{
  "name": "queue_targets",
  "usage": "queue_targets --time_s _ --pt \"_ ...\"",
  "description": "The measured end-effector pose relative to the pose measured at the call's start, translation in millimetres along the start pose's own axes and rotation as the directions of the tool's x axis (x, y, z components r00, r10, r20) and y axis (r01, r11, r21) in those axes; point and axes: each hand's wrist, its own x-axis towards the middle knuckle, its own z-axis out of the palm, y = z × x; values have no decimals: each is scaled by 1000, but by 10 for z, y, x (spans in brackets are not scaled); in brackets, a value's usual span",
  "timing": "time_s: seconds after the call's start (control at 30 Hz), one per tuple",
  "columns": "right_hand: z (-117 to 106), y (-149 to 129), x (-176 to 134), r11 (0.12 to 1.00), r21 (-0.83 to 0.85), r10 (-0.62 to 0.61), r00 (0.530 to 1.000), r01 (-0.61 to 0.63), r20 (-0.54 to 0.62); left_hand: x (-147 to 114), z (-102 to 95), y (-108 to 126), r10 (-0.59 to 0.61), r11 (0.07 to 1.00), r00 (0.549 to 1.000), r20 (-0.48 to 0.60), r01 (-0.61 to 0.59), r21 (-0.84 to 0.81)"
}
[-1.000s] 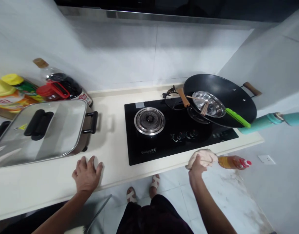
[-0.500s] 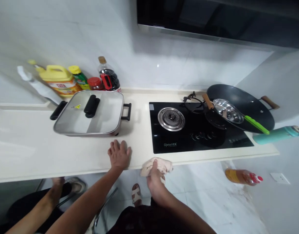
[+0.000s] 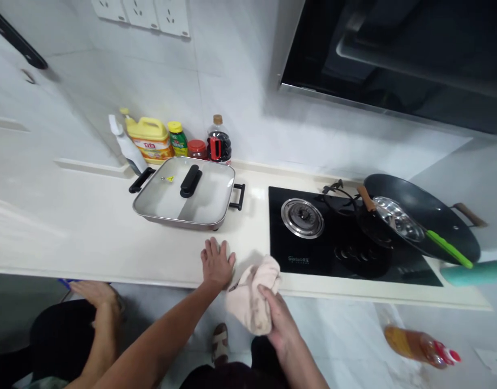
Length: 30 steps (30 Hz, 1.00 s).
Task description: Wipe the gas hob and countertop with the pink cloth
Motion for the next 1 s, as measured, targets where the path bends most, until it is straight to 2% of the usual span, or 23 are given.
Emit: queue_targets --time_s 0.1,0.17,0.23,0.27,0.3,0.33,0.37,0.4,0.47,0.53,0.6,0.7,0.83,0.93,1.0 --pt "-449 -260 134 981 145 135 990 -127 -45 -8 -11 -6 -2 1000 1000 -3 2 12" --pt "-849 -312 297 995 -17 91 963 -99 -254 -10 -16 -11 4 1000 1000 -18 -4 21" --pt "-1249 -281 467 950 -304 -103 852 -68 -513 -10 -15 -15 11 1000 1000 -26 -10 26" --pt "-1411 -248 544 889 -455 -242 791 -51 -561 -10 -13 -17 10 1000 1000 -24 -10 28" --pt "-1527 -207 612 802 -596 -378 747 -30 -547 -10 -10 -18 8 1000 1000 -20 -7 28" --pt "-1587 -164 671 696 -718 -490 729 -3 -477 -10 -7 -18 2 1000 1000 -15 -1 29" --pt "-1589 -119 723 577 -816 -566 735 29 -373 -11 -5 -19 -5 1000 1000 -10 6 28" --pt "-1537 -74 772 456 -888 -595 761 56 -258 -13 -3 -20 -13 1000 1000 -5 13 27" --pt "-1325 9 864 244 -966 -529 846 80 -63 -20 -2 -22 -22 999 1000 5 22 27" --pt "-1083 69 961 80 -994 -407 913 80 40 -31 -1 -23 -26 999 1000 16 25 30" --pt "-923 84 1073 -28 -998 -343 937 63 69 -41 4 -23 -32 999 999 36 31 32" --pt "-870 -3 1292 -98 -988 -307 940 121 146 -53 21 -22 -53 998 996 69 51 23" --pt "-870 -225 1659 -116 -965 -241 935 237 259 -72 52 -36 -75 997 994 80 75 -2" --pt "-797 -311 1829 -121 -967 -229 942 223 246 -98 84 -54 -59 998 997 45 60 -18" --pt "-743 -269 1801 -130 -972 -257 940 195 223 -116 118 -65 -48 999 999 7 48 -21"
